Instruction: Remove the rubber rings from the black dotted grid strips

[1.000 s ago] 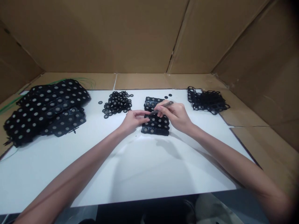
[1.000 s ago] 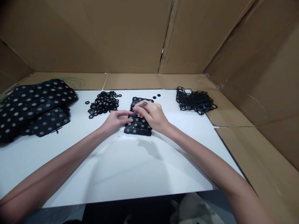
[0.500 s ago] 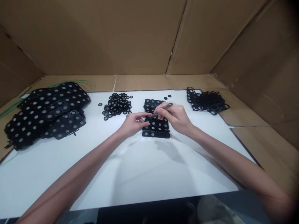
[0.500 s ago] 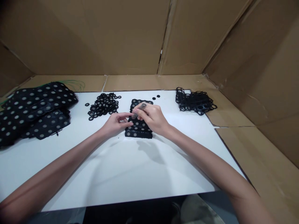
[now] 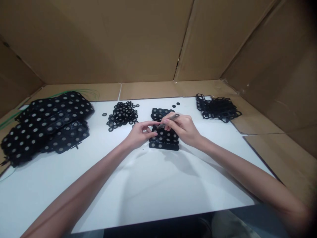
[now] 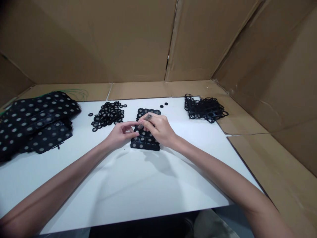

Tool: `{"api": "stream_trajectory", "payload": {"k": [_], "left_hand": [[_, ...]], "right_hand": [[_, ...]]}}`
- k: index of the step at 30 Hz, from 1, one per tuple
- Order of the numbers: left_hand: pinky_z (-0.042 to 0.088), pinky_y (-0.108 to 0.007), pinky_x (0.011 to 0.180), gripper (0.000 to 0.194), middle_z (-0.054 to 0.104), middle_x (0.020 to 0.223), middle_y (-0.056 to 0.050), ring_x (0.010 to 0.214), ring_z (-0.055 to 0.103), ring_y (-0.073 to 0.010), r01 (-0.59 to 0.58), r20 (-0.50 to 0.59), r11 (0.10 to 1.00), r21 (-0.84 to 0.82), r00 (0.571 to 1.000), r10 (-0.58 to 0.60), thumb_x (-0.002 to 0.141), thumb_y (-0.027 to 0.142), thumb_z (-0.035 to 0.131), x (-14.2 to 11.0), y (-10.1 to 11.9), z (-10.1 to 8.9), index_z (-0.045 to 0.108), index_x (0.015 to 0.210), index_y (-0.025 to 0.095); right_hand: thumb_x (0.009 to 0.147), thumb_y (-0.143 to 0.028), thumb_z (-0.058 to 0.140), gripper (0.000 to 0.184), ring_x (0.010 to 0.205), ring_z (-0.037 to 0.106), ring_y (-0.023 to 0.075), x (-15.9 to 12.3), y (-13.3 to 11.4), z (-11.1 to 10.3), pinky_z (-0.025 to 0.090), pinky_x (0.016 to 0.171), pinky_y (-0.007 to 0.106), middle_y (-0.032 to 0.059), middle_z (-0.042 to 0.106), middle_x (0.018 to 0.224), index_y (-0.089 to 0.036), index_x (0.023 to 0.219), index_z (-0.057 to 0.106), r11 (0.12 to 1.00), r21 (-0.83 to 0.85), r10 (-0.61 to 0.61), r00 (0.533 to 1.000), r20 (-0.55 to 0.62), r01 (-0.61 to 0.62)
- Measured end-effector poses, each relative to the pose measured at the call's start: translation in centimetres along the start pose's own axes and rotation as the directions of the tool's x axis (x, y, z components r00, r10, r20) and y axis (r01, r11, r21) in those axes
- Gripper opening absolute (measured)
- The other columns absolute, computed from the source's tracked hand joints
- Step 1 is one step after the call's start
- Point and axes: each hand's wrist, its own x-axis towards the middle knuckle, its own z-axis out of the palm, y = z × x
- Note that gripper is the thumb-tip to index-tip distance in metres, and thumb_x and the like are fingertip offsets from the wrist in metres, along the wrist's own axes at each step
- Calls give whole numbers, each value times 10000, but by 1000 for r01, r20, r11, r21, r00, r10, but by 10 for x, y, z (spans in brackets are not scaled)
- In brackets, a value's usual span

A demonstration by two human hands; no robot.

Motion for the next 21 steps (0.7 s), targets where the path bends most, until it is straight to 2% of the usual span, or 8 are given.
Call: {"api": "stream_trajectory", "payload": {"k": [9,14,21], "left_hand": [[317,-199,455,403,544,548,31,453,368,-64,15,-9,1000,-1,1000,-15,634,294,644,-1,1,1,624,1026,203],[278,-201,427,360,522,527,40,426,313,-52,37,-5,997,-64,999,-37,625,269,645,0,0,1,647,974,181],[165,-208,388,430,335,421,84,397,202,-44,78,29,990,-120,997,-75,632,289,644,1,-5,1,619,1040,156]], "right_hand": [[847,-267,426,275,590,551,85,-1,2,2,465,574,218,22,613,738,-160,634,563,999,-7,-35,999,-14,35],[856,-246,408,229,607,554,90,-3,1,7,475,588,226,28,609,743,-161,746,590,994,-66,-88,996,-9,87],[857,-219,400,220,668,575,107,-3,5,18,485,620,229,55,613,760,-139,781,590,980,-126,-154,988,-5,152]]}}
